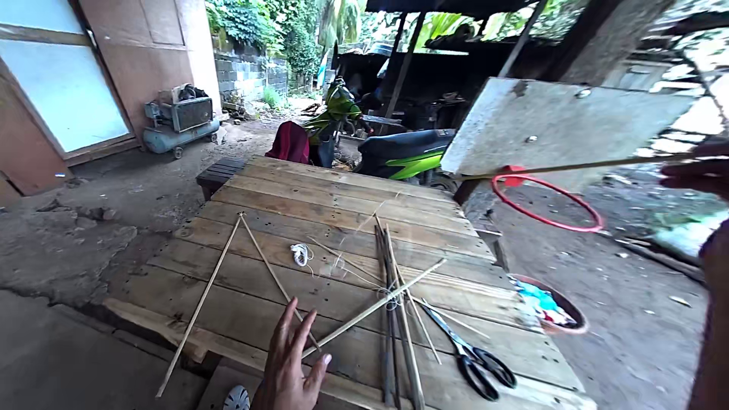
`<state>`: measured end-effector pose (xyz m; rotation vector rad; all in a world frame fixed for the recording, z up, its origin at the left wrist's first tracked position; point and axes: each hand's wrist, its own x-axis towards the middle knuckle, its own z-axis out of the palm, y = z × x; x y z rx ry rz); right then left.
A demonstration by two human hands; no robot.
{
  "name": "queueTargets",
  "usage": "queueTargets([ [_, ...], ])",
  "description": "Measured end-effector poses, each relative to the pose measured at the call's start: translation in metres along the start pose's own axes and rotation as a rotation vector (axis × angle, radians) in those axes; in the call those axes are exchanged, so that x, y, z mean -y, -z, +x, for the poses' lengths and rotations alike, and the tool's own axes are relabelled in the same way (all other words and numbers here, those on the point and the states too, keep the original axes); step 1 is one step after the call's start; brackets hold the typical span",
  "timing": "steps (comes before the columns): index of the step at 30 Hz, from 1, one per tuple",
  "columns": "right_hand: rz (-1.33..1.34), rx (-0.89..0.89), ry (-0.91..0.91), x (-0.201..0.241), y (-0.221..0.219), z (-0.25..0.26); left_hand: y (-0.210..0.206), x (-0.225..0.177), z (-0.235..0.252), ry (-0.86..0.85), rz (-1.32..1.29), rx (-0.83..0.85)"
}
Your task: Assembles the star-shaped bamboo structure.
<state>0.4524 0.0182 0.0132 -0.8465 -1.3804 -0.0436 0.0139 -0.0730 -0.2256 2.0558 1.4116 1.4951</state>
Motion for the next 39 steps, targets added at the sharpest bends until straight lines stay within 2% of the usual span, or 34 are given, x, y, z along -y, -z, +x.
queueTargets([
  [3,-0.154,0.095,-0.024,-0.001,0.031,0.026,0.0,0.007,-0.006,0.073,0.005,0.01],
  [6,-0.157,0.089,-0.068,0.008,0.051,0.03,-0.005,0.01,-0.011,0.134,0.007,0.061],
  [9,-0.072,-0.031,-0.107,0.027,0.055,0.025,-0.009,0.005,-0.009,0.141,0.001,0.122],
  [13,0.158,-0.196,-0.185,0.045,0.057,0.01,-0.004,-0.005,0.005,0.102,-0.12,0.103],
  [15,0.23,-0.156,-0.27,0.064,0.025,-0.023,-0.002,-0.018,0.017,0.119,-0.336,0.123],
  [19,0.512,0.053,-0.399,0.087,-0.078,-0.13,-0.016,-0.057,0.041,0.276,-0.966,0.335],
  [21,0.707,0.113,-0.582,0.091,-0.12,-0.19,-0.023,-0.063,0.049,0.418,-1.187,0.247],
  [23,0.772,0.093,-0.789,0.095,-0.146,-0.232,-0.015,-0.051,0.054,0.513,-1.213,0.033],
  [25,0.742,0.077,-0.885,0.091,-0.152,-0.254,0.005,-0.03,0.061,0.646,-1.096,-0.178],
  [27,0.69,0.107,-0.901,0.083,-0.15,-0.263,0.031,-0.001,0.067,0.739,-0.97,-0.266],
  [29,0.617,0.232,-0.907,0.074,-0.15,-0.266,0.054,0.026,0.07,0.77,-0.866,-0.276],
  [32,0.439,0.52,-0.896,0.067,-0.162,-0.267,0.071,0.051,0.073,0.865,-0.764,-0.29],
  [36,-0.032,0.713,-0.686,0.062,-0.183,-0.282,0.087,0.081,0.076,0.973,-0.684,-0.3],
  [39,-0.25,0.898,-0.689,0.072,-0.193,-0.293,0.094,0.093,0.075,1.059,-0.659,-0.238],
])
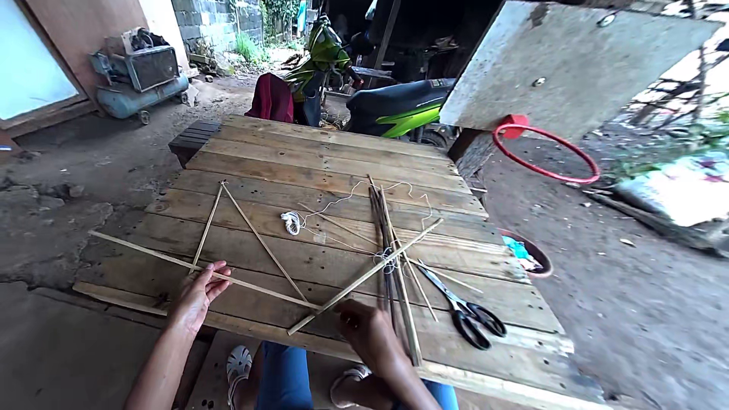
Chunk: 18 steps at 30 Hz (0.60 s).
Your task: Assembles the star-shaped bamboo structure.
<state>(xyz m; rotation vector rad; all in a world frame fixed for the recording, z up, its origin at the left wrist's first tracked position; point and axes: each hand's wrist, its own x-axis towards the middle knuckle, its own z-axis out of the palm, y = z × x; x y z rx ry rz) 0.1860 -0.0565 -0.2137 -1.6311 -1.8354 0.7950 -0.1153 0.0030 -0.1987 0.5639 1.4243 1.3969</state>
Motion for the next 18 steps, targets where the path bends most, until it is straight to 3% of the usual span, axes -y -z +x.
queueTargets([
  [6,-0.123,-0.05,-0.05,0.009,-0.031,-0.005,0.015,-0.004,0.003,0.258,0.008,0.118],
  [10,-0.107,-0.106,-0.032,0.006,-0.036,-0.004,0.027,-0.014,-0.007,0.28,0.156,0.211],
  [13,-0.092,-0.137,-0.014,0.003,-0.037,-0.003,0.021,-0.015,-0.036,-0.003,0.542,0.324],
  [18,-0.004,-0.324,0.147,-0.007,-0.047,-0.003,-0.024,0.018,-0.06,-0.748,0.977,0.642],
])
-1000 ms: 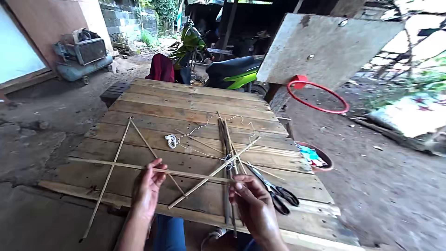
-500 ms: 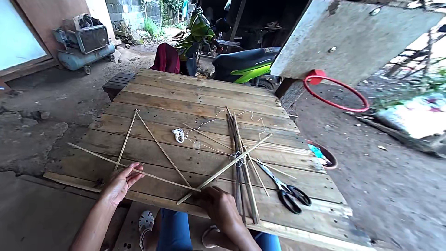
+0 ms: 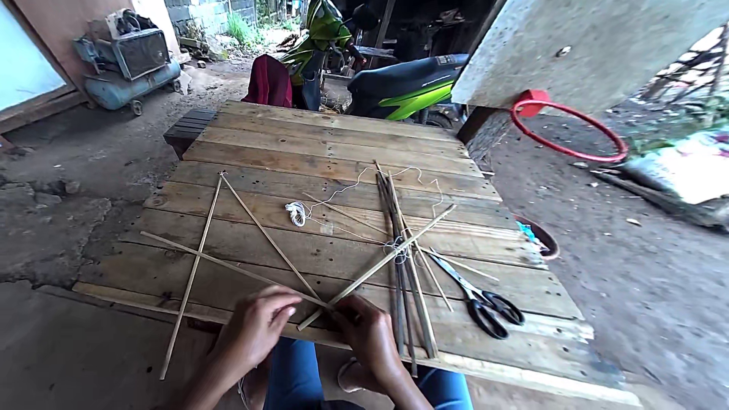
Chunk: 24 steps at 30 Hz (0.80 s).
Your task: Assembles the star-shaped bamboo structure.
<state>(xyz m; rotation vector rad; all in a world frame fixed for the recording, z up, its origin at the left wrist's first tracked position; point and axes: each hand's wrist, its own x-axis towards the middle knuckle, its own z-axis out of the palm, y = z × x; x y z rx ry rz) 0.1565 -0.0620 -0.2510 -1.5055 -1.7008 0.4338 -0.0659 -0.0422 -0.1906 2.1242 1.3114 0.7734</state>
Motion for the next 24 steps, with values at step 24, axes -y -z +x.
queueTargets([
  [24,-0.224,-0.15,-0.047,0.004,-0.019,-0.017,-0.038,0.039,0.05,-0.136,-0.177,0.248],
])
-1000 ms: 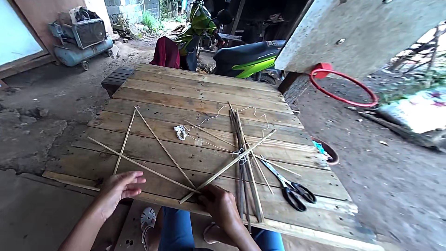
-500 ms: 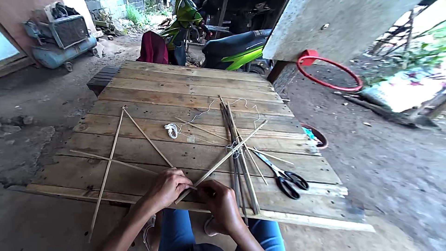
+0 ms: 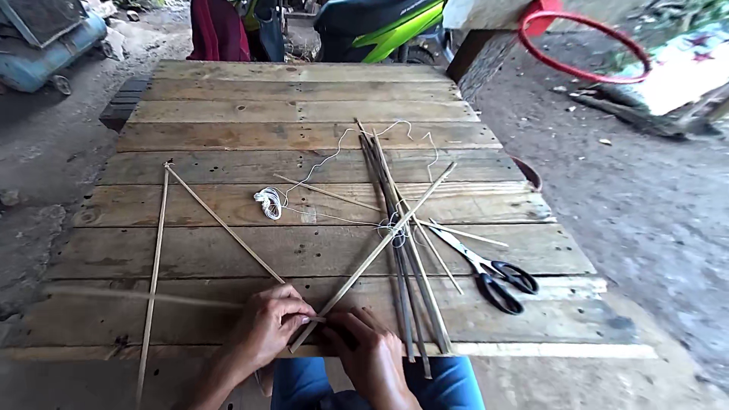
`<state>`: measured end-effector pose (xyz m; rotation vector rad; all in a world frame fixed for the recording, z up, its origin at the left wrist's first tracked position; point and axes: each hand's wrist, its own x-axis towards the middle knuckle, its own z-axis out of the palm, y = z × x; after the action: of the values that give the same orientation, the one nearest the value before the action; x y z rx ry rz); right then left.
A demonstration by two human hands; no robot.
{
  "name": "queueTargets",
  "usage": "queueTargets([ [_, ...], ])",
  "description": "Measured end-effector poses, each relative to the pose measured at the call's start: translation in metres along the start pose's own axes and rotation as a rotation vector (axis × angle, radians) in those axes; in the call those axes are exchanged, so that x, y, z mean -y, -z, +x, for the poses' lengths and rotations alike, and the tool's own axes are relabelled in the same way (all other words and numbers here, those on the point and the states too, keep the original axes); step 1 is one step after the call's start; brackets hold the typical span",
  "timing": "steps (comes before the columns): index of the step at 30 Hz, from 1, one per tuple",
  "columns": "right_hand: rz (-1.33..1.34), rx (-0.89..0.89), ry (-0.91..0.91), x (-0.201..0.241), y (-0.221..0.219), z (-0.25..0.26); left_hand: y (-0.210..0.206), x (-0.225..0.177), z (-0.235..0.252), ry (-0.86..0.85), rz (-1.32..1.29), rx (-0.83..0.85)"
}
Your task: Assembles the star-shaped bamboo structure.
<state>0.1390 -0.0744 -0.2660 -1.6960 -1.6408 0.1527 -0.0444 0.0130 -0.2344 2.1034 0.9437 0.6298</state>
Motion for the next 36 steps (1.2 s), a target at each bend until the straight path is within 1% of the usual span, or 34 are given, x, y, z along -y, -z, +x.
queueTargets([
  [3,0.018,0.032,-0.052,0.003,0.003,-0.002,-0.004,0.009,-0.004,-0.057,-0.018,-0.052],
  [9,0.05,0.041,-0.147,0.011,0.006,-0.004,-0.004,0.02,-0.002,-0.191,-0.051,-0.03],
  [12,0.056,0.014,-0.135,0.009,0.005,-0.005,-0.006,0.024,-0.002,-0.265,-0.02,-0.066],
  [15,0.044,-0.053,-0.091,0.006,-0.001,-0.008,-0.009,0.026,-0.003,-0.337,0.032,-0.107],
  [17,0.027,-0.077,-0.088,0.007,-0.004,-0.009,-0.009,0.026,-0.003,-0.359,0.068,-0.125],
  [19,0.017,-0.061,-0.106,0.011,-0.002,-0.009,-0.011,0.026,-0.004,-0.365,0.097,-0.14],
  [23,0.015,0.004,-0.166,0.019,0.002,-0.003,-0.011,0.026,0.0,-0.378,0.111,-0.166],
  [28,0.039,0.172,-0.357,0.035,0.013,0.008,-0.012,0.03,0.004,-0.366,0.104,-0.158],
  [32,0.104,0.343,-0.495,0.037,0.025,0.017,-0.012,0.03,0.004,-0.348,0.092,-0.15],
  [36,0.13,0.421,-0.611,0.038,0.028,0.027,-0.012,0.028,0.006,-0.34,0.073,-0.147],
])
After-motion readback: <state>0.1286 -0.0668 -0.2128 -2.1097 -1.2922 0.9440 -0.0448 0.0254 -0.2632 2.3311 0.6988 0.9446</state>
